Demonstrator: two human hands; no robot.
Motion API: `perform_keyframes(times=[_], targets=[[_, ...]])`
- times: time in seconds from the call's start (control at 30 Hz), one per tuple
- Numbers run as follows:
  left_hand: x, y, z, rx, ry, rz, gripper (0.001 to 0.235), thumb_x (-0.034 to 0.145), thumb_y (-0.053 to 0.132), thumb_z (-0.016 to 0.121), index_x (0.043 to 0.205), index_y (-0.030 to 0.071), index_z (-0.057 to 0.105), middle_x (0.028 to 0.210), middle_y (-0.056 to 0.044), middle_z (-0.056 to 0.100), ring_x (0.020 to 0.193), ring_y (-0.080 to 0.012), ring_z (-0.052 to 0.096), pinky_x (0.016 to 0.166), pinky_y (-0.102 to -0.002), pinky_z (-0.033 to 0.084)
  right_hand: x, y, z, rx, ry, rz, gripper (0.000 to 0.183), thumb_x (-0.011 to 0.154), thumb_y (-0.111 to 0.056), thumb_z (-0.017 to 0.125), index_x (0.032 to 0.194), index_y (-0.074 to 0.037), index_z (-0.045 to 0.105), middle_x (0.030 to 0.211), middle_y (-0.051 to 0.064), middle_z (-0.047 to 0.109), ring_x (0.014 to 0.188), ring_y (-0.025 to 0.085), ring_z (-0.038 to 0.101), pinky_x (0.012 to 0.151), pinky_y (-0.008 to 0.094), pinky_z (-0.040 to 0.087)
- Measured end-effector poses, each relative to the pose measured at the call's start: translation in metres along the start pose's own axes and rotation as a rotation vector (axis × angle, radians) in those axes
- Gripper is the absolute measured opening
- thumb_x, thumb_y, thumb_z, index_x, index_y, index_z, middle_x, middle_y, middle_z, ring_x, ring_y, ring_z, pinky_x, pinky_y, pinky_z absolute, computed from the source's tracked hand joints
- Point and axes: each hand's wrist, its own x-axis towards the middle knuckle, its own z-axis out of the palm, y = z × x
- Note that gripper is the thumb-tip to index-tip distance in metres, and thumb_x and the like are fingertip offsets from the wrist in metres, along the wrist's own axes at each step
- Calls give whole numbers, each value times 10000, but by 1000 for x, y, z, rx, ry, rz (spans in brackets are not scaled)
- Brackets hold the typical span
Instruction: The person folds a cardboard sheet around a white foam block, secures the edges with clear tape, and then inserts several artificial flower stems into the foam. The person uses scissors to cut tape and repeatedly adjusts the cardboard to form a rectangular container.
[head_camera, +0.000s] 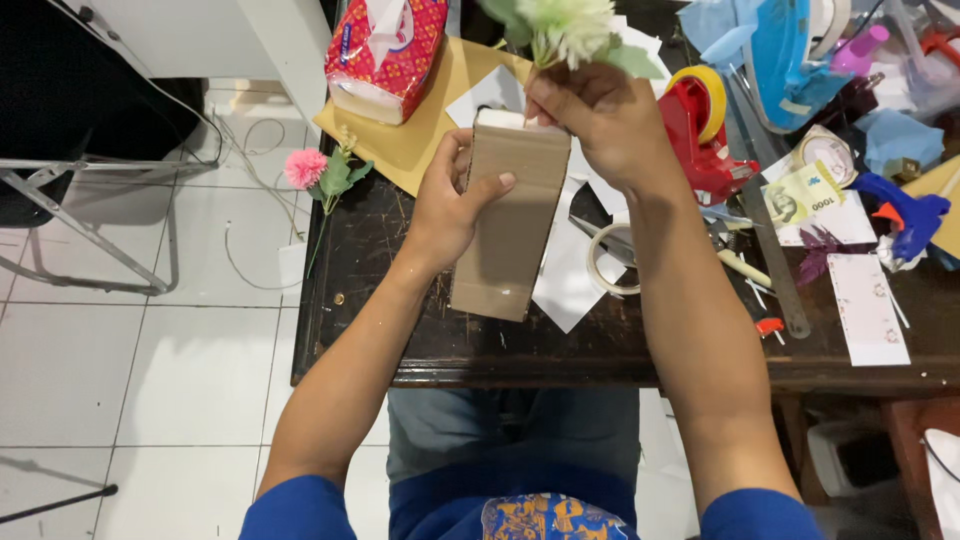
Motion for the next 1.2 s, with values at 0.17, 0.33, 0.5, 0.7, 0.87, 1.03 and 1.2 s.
perform_keyframes(times=[0.17, 0.33, 0.5, 0.7, 0.87, 1.03, 1.2], targets=[[-1, 1, 0, 3, -14, 3, 465, 884, 309, 800, 1249, 134, 572, 1178, -92, 761, 1068, -169, 717, 927, -307, 564, -4, -1, -2, -35, -18, 62, 144, 1073, -242, 785, 1003, -117, 768, 937, -1, 772, 889, 81, 710, 854, 228, 576], [-2, 0, 1, -4, -2, 19, 453, 900, 277, 788, 1260, 125, 560, 1184, -82, 765, 1057, -157, 713, 916, -302, 567, -12, -8, 8, 97, 146, 256, 185, 931, -264, 889, 1017, -114, 823, 1001, -26, 796, 975, 63, 749, 870, 213, 602], [6, -6, -6, -8, -29, 53, 443, 937, 266, 807, 1262, 113, 548, 1205, -92, 744, 1110, -148, 700, 986, -294, 554, -6, -2, 6, 24, -25, -73, 128, 1069, -188, 808, 1032, -95, 729, 917, 28, 744, 869, 94, 702, 836, 224, 561], [0, 48, -6, 172, 121, -263, 554, 857, 438, 781, 1287, 148, 587, 1241, -58, 785, 1133, -173, 753, 997, -326, 573, -18, 16, 1, -3, 29, -93, 177, 1132, -257, 643, 1245, -135, 703, 1185, -3, 744, 1035, 118, 669, 975, 280, 549], [3, 43, -34, 271, 288, -282, 664, 915, 562, 838, 1384, 111, 709, 1093, -107, 820, 1050, -223, 802, 939, -410, 654, -30, 85, -30, -182, 20, 56, 263, 1087, -120, 765, 1324, -8, 736, 1059, 161, 785, 862, 187, 736, 736, 267, 584], [1, 38, -6, 578, 129, -340, 725, 1007, 699, 563, 1364, 100, 762, 1372, -233, 741, 1371, -435, 646, 1177, -563, 476, -23, 107, -19, -98, -61, 122, 326, 1141, -257, 687, 1357, -13, 687, 1038, 168, 793, 805, 202, 765, 643, 270, 588], [15, -11, -46, 1008, 188, -235, 700, 1065, 728, 536, 1307, 128, 805, 1277, -123, 771, 1094, -353, 791, 1008, -514, 596, -32, 112, -9, -92, -58, 152, 495, 1099, -303, 768, 1432, 20, 597, 1022, 209, 764, 740, 201, 753, 581, 256, 588]])
